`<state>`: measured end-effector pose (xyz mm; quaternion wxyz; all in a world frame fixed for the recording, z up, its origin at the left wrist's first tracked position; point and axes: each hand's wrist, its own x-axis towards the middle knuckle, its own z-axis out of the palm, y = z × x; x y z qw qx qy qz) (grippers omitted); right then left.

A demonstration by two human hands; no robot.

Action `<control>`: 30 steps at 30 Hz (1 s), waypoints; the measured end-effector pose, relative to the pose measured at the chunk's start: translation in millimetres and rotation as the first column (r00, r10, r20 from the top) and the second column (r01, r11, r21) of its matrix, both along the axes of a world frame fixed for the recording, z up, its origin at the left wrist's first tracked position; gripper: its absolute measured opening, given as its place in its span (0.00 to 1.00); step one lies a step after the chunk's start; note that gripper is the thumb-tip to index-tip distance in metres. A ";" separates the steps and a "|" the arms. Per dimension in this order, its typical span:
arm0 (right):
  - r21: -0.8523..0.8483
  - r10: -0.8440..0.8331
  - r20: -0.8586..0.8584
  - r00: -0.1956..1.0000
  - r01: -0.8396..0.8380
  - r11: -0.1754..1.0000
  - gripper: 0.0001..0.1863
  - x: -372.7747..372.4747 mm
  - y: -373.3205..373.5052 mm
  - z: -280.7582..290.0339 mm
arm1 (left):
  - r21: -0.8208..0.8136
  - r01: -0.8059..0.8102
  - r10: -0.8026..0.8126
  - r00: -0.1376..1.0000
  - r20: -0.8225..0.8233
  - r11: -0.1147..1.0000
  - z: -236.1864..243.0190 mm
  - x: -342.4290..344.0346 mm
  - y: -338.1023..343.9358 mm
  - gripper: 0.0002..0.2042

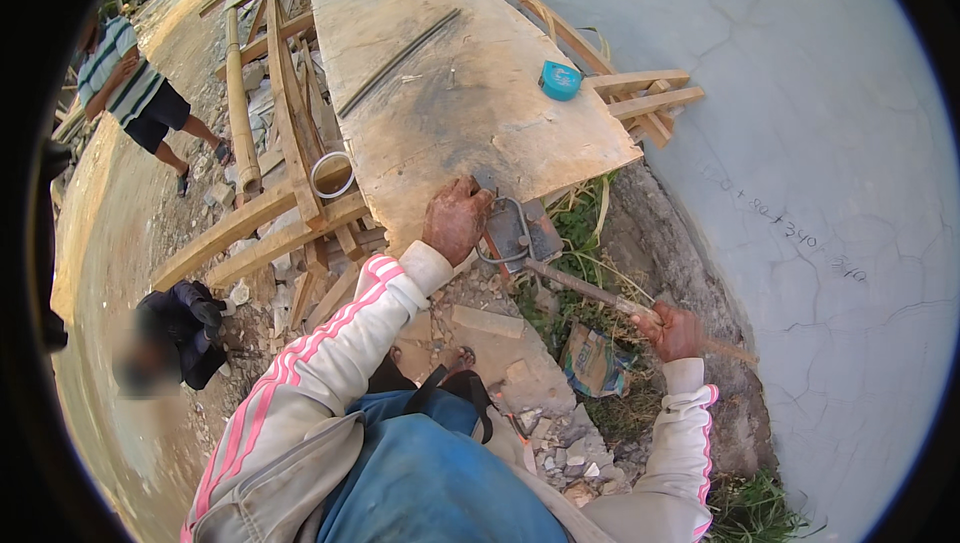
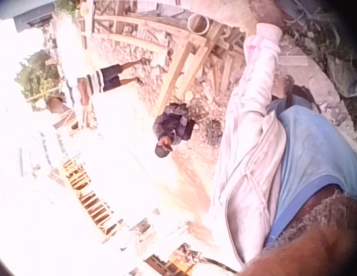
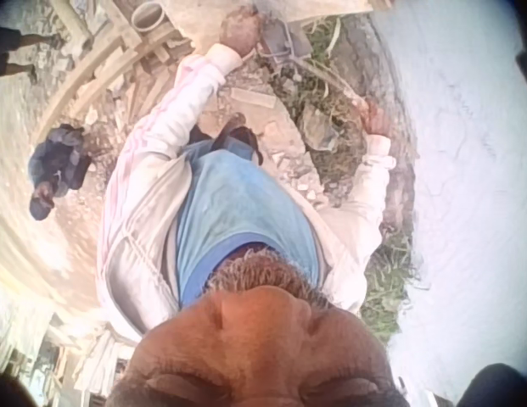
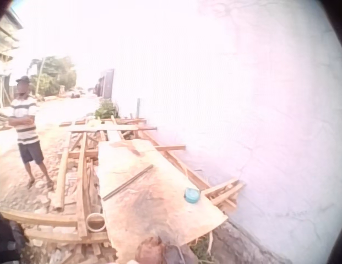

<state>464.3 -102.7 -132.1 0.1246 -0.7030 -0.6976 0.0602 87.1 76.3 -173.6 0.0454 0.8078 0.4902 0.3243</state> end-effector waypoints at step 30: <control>-0.265 -0.463 -0.101 0.881 0.425 0.866 0.28 -197.5 -118.8 62.3 | -0.062 0.157 -0.151 0.985 0.087 0.986 -5.4 -10.6 21.8 0.06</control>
